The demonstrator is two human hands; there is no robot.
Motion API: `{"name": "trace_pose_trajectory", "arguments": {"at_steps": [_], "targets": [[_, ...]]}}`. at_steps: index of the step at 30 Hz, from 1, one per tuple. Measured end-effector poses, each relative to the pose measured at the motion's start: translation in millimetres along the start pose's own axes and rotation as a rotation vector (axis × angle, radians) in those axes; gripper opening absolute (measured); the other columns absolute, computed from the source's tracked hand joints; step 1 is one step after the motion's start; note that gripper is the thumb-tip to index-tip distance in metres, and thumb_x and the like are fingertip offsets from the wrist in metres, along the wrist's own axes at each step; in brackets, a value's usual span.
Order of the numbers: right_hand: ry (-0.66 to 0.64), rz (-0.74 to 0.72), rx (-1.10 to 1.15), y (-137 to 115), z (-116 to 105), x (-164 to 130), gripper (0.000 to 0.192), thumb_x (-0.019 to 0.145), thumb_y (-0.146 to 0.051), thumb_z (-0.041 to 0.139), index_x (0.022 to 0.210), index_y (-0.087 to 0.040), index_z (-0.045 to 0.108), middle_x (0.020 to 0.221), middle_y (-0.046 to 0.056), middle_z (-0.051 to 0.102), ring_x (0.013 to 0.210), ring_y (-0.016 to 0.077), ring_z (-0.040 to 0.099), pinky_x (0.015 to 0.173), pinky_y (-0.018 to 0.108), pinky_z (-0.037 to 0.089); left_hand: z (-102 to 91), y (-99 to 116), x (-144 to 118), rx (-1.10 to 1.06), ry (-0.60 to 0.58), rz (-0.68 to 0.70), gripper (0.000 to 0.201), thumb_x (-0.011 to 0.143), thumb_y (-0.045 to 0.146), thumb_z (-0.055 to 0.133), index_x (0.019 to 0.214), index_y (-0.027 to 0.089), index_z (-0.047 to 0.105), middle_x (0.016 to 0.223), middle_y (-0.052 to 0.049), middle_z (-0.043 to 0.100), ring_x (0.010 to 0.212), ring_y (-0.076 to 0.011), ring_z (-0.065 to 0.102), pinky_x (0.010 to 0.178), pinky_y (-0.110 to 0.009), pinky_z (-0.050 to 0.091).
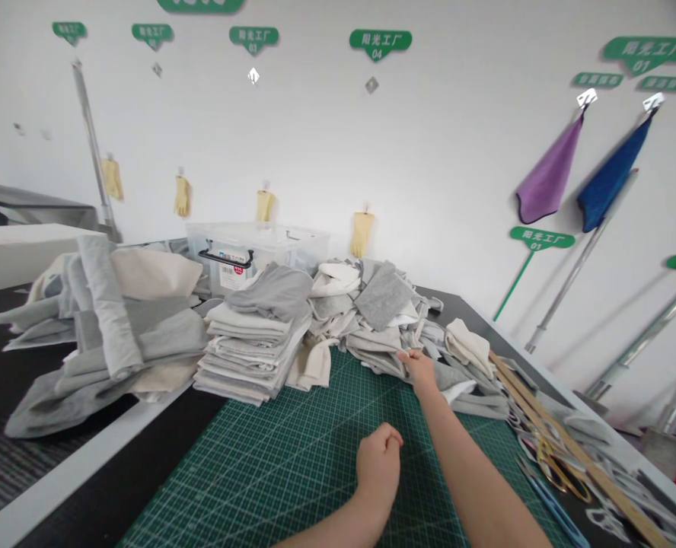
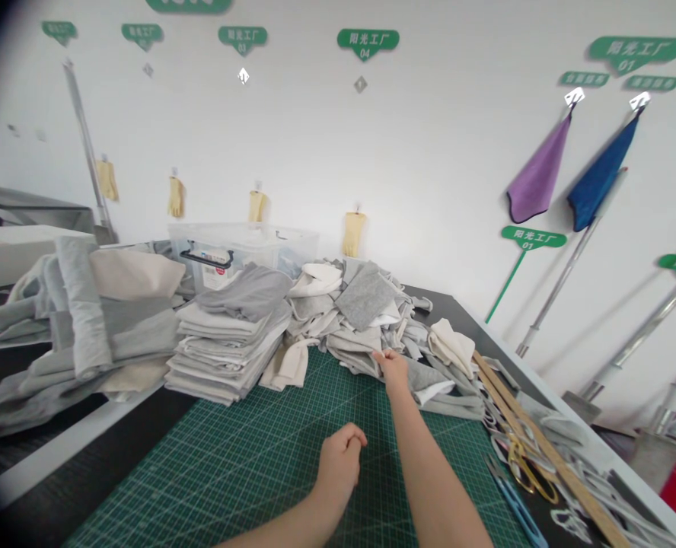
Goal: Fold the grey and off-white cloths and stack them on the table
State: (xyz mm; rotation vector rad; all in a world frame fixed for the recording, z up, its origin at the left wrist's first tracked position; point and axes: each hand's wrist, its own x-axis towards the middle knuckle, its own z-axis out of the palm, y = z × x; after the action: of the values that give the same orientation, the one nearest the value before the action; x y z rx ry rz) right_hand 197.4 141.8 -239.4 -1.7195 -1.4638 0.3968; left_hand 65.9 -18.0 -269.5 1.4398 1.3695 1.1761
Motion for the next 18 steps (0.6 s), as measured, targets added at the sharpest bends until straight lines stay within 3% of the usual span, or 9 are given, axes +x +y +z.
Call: {"name": "trace_pose_trajectory", "arguments": {"at_steps": [4, 9, 15, 18], "targets": [[-0.103, -0.027, -0.187, -11, -8, 6, 0.028, 0.056, -0.044, 0.055, 0.047, -0.018, 0.051, 0.051, 0.001, 0.053, 0.059, 0.0157, 0.05, 0.056, 0.025, 0.032, 0.8, 0, 0, 0.004, 0.007, 0.006, 0.025, 0.069, 0.015, 0.03, 0.062, 0.019, 0.054, 0.046, 0.004, 0.043, 0.049, -0.0098, 0.043, 0.047, -0.019, 0.025], [-0.148, -0.07, -0.299, -36, 0, 29, 0.032, 0.064, -0.047, 0.047, 0.053, -0.018, 0.058, 0.065, 0.006, 0.059, 0.071, 0.0199, 0.053, 0.064, 0.03, 0.034, 0.6, 0, 2, 0.013, -0.002, 0.001, 0.026, 0.068, 0.014, 0.03, 0.061, 0.019, 0.055, 0.052, 0.003, 0.05, 0.053, -0.0102, 0.046, 0.049, -0.02, 0.026], [-0.224, -0.202, -0.232, -64, 37, 60, 0.025, 0.067, -0.034, 0.046, 0.08, -0.022, 0.063, 0.09, 0.002, 0.06, 0.09, 0.0176, 0.05, 0.077, 0.027, 0.035, -3.7, 4, 4, 0.063, -0.038, -0.041, 0.027, 0.065, 0.013, 0.031, 0.063, 0.018, 0.058, 0.056, 0.001, 0.056, 0.054, -0.011, 0.047, 0.048, -0.02, 0.026], [-0.197, -0.213, -0.226, -75, 52, 70, 0.04, 0.066, -0.03, 0.046, 0.106, -0.024, 0.052, 0.111, 0.002, 0.05, 0.107, 0.0181, 0.038, 0.085, 0.028, 0.03, -3.7, 6, 6, 0.095, -0.063, -0.069, 0.028, 0.065, 0.012, 0.032, 0.065, 0.019, 0.059, 0.057, 0.001, 0.058, 0.055, -0.0114, 0.049, 0.048, -0.02, 0.026]]}}
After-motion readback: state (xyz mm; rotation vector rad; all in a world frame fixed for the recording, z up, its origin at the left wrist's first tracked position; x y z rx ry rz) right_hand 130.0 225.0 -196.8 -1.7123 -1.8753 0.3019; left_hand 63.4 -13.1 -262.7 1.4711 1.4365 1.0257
